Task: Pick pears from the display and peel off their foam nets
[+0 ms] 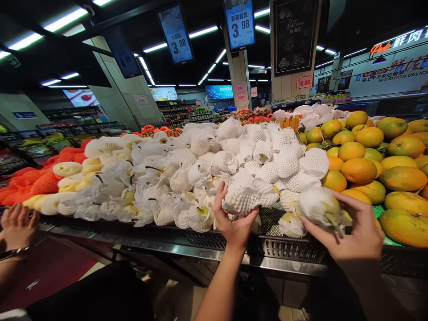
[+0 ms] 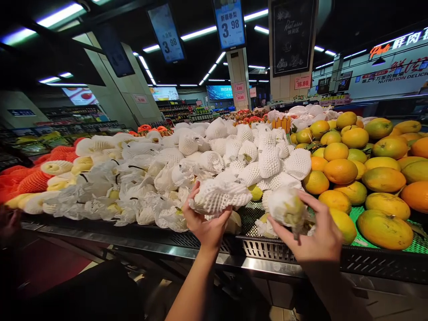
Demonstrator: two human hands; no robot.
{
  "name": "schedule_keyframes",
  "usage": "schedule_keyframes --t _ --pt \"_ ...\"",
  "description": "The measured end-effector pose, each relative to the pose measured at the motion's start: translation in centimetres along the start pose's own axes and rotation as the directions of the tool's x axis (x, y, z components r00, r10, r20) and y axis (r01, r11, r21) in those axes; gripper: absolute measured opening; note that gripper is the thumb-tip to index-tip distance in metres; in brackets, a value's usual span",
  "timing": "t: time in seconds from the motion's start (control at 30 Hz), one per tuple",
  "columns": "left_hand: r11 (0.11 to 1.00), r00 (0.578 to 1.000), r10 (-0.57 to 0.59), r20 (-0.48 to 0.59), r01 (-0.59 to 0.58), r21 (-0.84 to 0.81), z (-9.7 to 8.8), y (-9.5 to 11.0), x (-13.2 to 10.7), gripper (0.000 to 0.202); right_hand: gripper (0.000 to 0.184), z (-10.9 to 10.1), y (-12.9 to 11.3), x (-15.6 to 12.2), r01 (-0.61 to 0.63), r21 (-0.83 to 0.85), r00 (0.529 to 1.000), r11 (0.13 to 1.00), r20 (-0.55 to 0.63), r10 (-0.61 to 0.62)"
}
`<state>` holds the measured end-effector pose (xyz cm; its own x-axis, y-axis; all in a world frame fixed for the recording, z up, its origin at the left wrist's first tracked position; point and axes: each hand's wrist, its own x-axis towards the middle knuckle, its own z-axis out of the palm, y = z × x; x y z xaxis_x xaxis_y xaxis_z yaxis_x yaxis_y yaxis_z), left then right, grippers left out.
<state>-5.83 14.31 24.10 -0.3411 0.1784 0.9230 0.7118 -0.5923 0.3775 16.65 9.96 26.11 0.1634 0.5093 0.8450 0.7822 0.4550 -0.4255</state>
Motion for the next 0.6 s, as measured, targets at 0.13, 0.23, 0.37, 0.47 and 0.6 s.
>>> schedule_keyframes --t 0.13,0.23,0.37,0.47,0.6 --pt "0.995 0.981 -0.1 -0.168 0.096 -0.037 -1.2 0.3 -0.7 0.066 0.057 3.4 -2.5 1.3 0.097 0.089 0.916 0.991 0.381 -0.124" --pt "0.984 0.941 -0.175 -0.291 0.161 -0.073 -2.8 0.1 -1.6 0.071 0.058 5.9 -3.5 2.1 0.123 -0.082 0.746 0.989 0.665 -0.037" --pt "0.975 0.884 -0.174 -0.434 0.091 -0.205 -5.0 -0.6 -2.6 0.086 0.053 7.1 -4.4 2.5 0.247 -0.226 0.596 0.942 0.802 0.036" --pt "0.966 0.866 -0.203 -0.458 0.102 -0.236 -5.9 -0.8 -2.8 0.085 0.049 7.2 -4.6 2.9 0.292 -0.238 0.557 0.926 0.83 0.037" --pt "0.949 0.866 -0.256 -0.43 0.142 -0.28 -6.1 -0.7 -3.2 0.083 0.053 7.0 -4.2 3.8 0.378 -0.198 0.461 0.904 0.887 0.002"
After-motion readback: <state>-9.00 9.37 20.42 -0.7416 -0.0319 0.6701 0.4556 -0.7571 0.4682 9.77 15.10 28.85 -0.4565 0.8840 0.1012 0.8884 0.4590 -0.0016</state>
